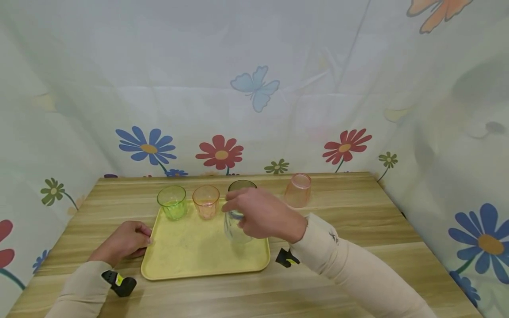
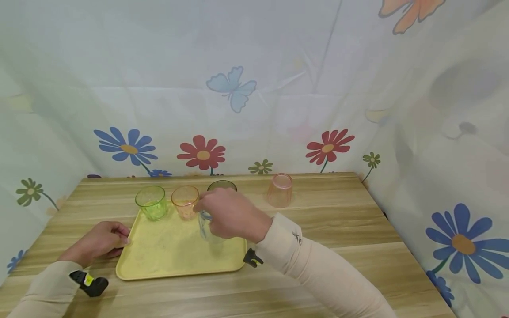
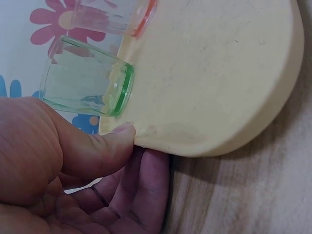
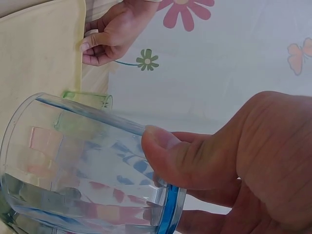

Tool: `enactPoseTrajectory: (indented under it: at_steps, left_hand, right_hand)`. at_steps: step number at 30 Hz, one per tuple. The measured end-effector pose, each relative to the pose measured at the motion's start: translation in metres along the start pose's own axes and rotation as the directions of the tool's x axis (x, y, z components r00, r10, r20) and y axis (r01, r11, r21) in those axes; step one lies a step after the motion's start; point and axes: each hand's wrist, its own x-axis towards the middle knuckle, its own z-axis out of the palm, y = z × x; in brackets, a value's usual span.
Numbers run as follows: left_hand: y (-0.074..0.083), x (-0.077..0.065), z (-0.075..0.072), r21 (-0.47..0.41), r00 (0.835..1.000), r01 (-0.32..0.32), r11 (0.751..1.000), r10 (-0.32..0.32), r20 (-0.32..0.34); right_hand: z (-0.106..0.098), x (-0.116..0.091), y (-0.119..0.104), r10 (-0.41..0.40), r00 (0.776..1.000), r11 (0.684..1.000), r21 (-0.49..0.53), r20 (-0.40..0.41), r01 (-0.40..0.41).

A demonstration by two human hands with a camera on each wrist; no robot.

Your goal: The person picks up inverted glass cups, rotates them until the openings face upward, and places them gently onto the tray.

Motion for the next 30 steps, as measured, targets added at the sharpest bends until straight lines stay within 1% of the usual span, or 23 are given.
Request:
enactPoseTrajectory:
  at_steps: [4, 10, 14, 18, 25, 30]
  left_hand:
    - [0.001, -0.001, -0.001, 0.009, 1.0, 0.008, 1.0, -0.008, -0.005]
    - [0.0, -0.001, 0.0, 0.004, 1.0, 0.002, 1.0, -0.002, -0.013]
    - [-0.001, -0.002, 0.0, 0.001, 1.0, -0.008, 1.0, 0.008, -0.02]
    - [-0.002, -0.002, 0.001, 0.001, 0.999, -0.024, 1.0, 0.024, -0.025]
    - [0.0, -0.004, 0.002, -0.001, 0.999, -0.022, 1.0, 0.022, -0.032]
    - [0.001, -0.005, 0.002, -0.002, 0.999, -0.024, 1.0, 0.024, -0.038]
  right_hand:
    - [0.0, 0.005, -0.002, -0.016, 1.0, 1.0, -0.019, -0.006, 0.016]
    - [0.002, 0.011, -0.005, -0.029, 1.0, 0.999, -0.021, -0.009, 0.029]
    - [0.003, 0.015, -0.008, -0.055, 0.998, 0.998, -0.015, -0.01, 0.055]
    - [0.003, 0.017, -0.011, -0.064, 0.998, 0.998, -0.02, -0.016, 0.064]
    - [0.004, 0.021, -0.015, -0.077, 0.997, 0.996, -0.04, -0.022, 0.076]
    - [0.005, 0.024, -0.017, -0.108, 0.993, 0.993, -0.041, -0.039, 0.107]
